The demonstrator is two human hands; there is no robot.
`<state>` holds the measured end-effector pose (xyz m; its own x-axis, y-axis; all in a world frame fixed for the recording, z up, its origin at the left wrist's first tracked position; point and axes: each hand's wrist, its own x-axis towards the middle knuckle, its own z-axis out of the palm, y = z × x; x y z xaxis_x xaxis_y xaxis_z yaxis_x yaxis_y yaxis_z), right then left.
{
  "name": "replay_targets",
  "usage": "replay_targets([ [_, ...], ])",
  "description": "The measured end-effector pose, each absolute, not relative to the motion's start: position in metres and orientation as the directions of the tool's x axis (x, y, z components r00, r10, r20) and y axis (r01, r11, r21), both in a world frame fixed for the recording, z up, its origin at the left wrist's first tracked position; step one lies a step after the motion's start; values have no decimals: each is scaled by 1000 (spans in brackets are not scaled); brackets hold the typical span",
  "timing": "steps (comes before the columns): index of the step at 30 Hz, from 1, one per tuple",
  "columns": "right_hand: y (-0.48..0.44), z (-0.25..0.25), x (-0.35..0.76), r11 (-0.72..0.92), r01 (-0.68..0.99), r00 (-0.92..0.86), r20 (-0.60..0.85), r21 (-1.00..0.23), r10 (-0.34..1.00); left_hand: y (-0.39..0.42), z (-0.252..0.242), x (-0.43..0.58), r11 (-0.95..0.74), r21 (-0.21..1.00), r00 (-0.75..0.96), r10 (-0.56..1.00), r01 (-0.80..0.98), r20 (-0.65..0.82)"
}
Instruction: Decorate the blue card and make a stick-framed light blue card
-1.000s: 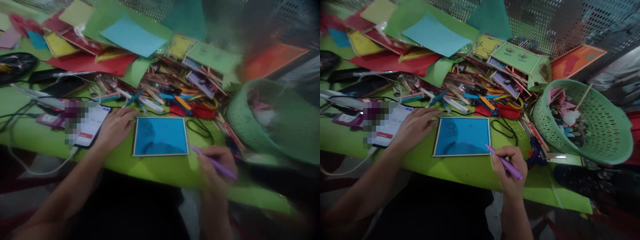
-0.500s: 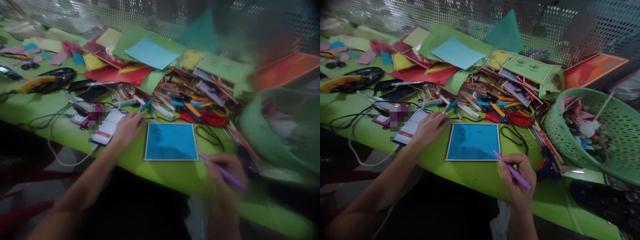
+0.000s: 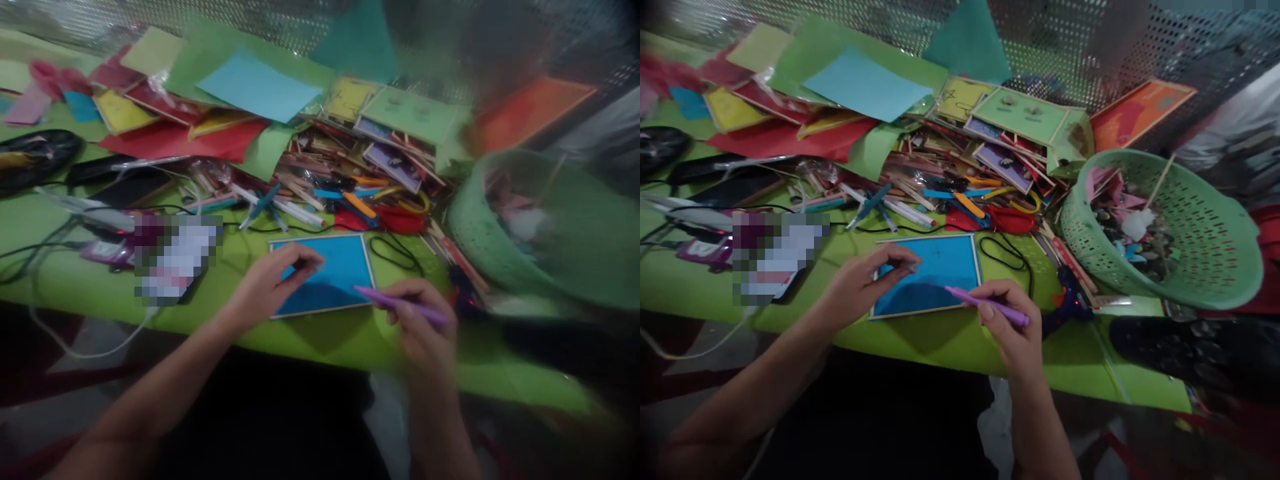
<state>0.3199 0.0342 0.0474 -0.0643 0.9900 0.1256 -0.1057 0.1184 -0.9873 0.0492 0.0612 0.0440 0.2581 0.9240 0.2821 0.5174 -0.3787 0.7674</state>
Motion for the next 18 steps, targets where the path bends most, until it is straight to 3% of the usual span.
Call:
replay_targets([
  [18,34,59,316,82,-44,-85,85,-996,993,57,52,79,-493,740,471,840,458,268],
])
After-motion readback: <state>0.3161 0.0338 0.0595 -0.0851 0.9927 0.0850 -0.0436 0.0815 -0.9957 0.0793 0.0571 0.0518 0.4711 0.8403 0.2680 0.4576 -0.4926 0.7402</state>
